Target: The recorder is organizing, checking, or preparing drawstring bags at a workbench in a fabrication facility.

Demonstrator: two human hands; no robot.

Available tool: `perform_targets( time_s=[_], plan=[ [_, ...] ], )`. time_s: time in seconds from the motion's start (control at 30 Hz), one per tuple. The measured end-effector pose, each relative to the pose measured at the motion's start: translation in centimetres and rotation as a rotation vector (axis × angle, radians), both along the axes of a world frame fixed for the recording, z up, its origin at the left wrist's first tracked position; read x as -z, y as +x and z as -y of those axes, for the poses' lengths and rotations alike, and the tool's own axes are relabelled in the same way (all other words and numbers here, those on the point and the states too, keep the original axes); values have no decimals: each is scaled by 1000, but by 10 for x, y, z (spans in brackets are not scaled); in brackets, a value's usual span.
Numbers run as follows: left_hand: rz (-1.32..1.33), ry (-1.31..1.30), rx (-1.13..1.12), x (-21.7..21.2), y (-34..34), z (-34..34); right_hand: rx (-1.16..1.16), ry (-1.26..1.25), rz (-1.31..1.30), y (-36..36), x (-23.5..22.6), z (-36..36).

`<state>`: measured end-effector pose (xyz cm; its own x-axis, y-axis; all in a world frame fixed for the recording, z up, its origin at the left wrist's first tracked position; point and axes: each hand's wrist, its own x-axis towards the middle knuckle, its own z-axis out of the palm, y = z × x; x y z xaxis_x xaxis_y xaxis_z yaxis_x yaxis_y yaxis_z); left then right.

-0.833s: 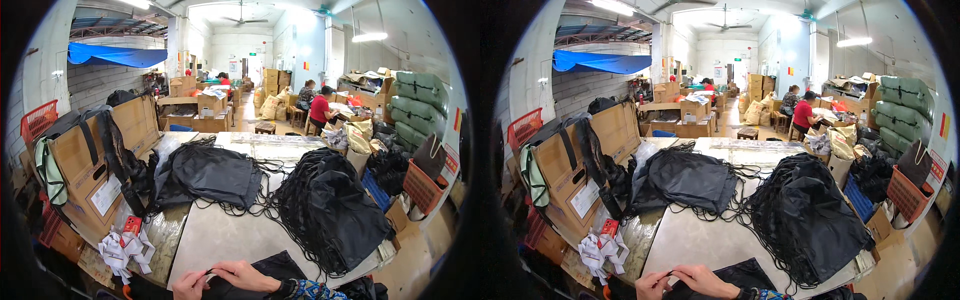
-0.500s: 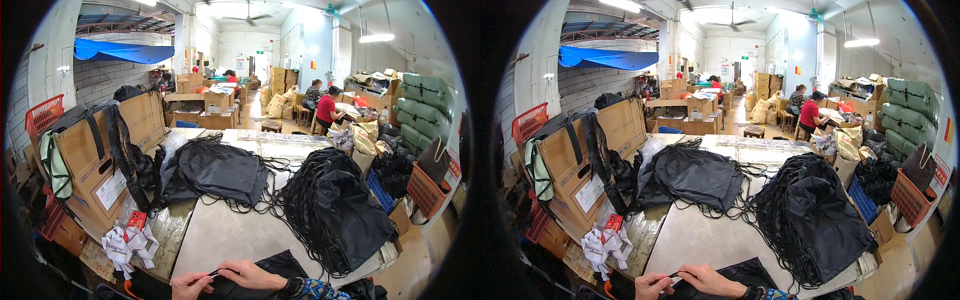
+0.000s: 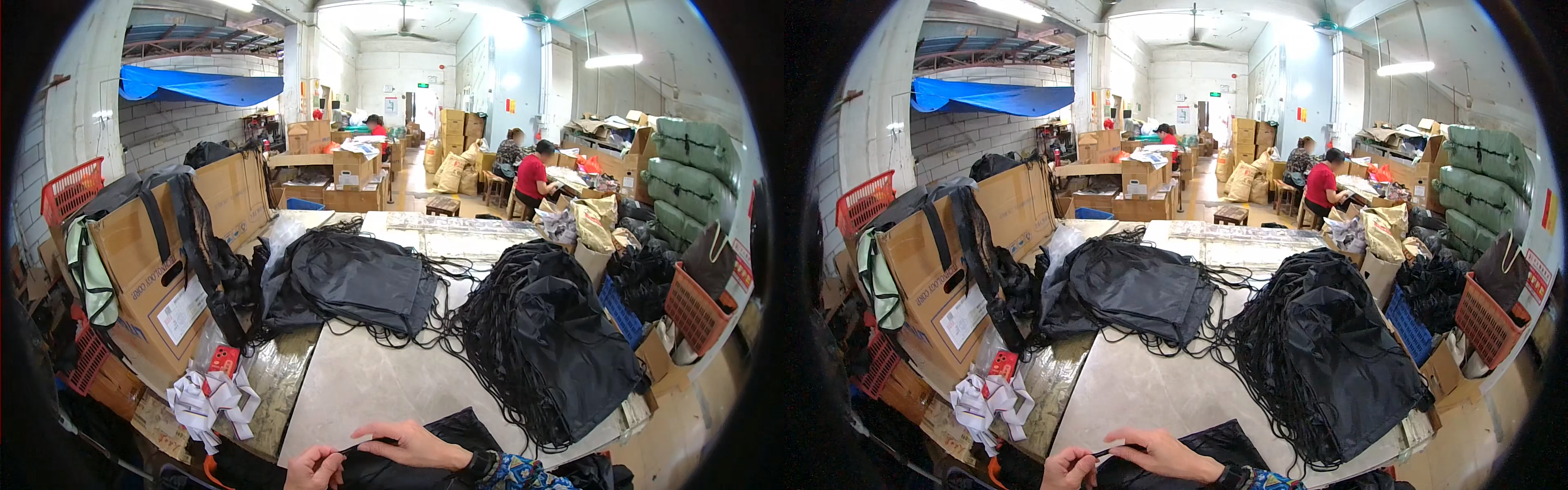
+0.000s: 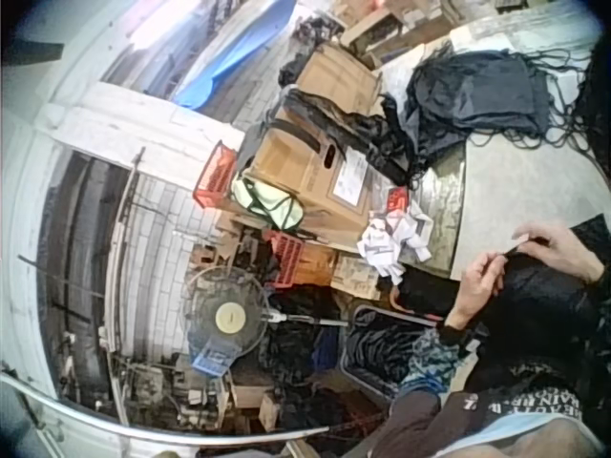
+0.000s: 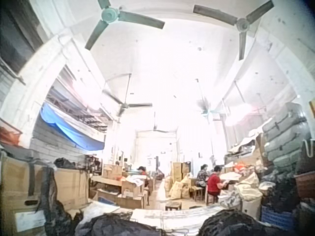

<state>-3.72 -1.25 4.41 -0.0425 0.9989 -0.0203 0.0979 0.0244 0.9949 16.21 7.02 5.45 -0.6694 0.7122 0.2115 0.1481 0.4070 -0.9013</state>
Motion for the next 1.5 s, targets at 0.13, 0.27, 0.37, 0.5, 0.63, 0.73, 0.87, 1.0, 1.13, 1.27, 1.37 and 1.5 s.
perform_targets(
  time_s=[0.13, 0.27, 0.37, 0.5, 0.63, 0.73, 0.87, 1.0, 1.13, 1.27, 1.37, 1.5],
  plan=[
    [81, -97, 106, 5, -3, -1, -80, 227, 43, 5, 14, -7],
    [46, -146, 177, 1, -3, -3, -103, 252, 12, 1, 20, -4],
    [72, -142, 198, 1, -1, -3, -118, 277, 11, -1, 14, 2],
    [21, -127, 172, 6, 4, -4, -48, 304, 109, -6, 11, 7],
    [-348, 346, -38, 22, 11, -2, 26, 254, 65, -10, 8, 12],
    [-477, 458, -47, 19, 12, 0, 0, 225, 28, -10, 12, 11],
    [-487, 412, -51, 19, 12, 2, -6, 167, 25, -5, 15, 11],
    [422, -175, -9, 15, -2, 1, 13, -145, -78, 7, 30, -3],
    [912, -228, 60, 52, -5, -5, 74, 73, -27, 7, 33, -8],
    [675, 127, -19, 34, 20, -11, 113, 122, 61, 6, 34, -5],
    [-644, 520, 115, 25, 17, -16, -2, -76, -8, 8, 45, -4],
    [-1100, 655, -29, 34, 22, -9, 55, -320, 48, 3, 33, -1]
  ],
)
